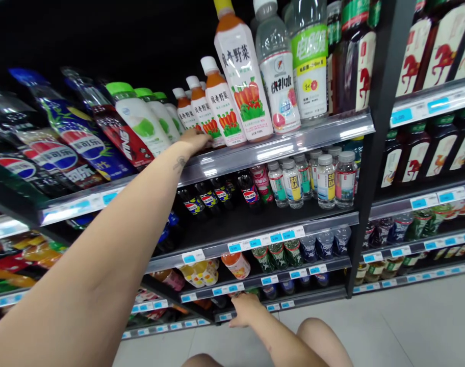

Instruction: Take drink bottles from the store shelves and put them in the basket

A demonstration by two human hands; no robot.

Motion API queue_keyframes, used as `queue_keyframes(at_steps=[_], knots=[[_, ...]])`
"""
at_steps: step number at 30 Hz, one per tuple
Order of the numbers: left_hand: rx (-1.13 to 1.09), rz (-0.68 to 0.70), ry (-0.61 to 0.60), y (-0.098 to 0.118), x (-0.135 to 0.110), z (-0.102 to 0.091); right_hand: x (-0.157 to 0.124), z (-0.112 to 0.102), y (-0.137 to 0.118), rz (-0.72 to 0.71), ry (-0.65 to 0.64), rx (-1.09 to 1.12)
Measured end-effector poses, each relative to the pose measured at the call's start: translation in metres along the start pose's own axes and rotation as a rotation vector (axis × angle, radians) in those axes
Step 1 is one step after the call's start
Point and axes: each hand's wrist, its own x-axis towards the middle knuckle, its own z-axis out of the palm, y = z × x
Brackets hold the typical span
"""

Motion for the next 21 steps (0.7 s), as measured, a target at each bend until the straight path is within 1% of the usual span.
queue_keyframes(at_steps=[2, 3, 4, 8, 11, 16, 18, 21], knots=[[-0.003, -0.032, 0.125, 0.002, -0.003, -0.003, 0.001, 0.000, 0.002, -0.003, 0.006, 0.014], [0.006, -0.040, 0.168, 0.003, -0.005, -0.005, 0.001, 0.001, 0.003, -0.005, 0.009, 0.018], [0.015, -0.046, 0.187, 0.004, -0.008, -0.007, 0.002, 0.001, 0.004, -0.004, 0.010, 0.018], [0.028, -0.078, 0.137, 0.007, -0.015, -0.011, 0.002, 0.002, 0.004, 0.007, 0.005, 0.004], [0.040, -0.087, 0.097, 0.006, -0.011, -0.008, 0.001, 0.003, 0.003, 0.011, -0.002, 0.002], [0.066, -0.126, -0.003, 0.004, -0.004, -0.002, 0.000, 0.004, 0.003, 0.016, -0.009, 0.002], [0.063, -0.118, -0.029, 0.003, -0.003, -0.001, 0.001, 0.004, 0.002, 0.020, -0.012, 0.002], [0.050, -0.071, -0.031, 0.000, 0.001, 0.001, 0.001, 0.003, 0.001, 0.026, -0.009, 0.005]])
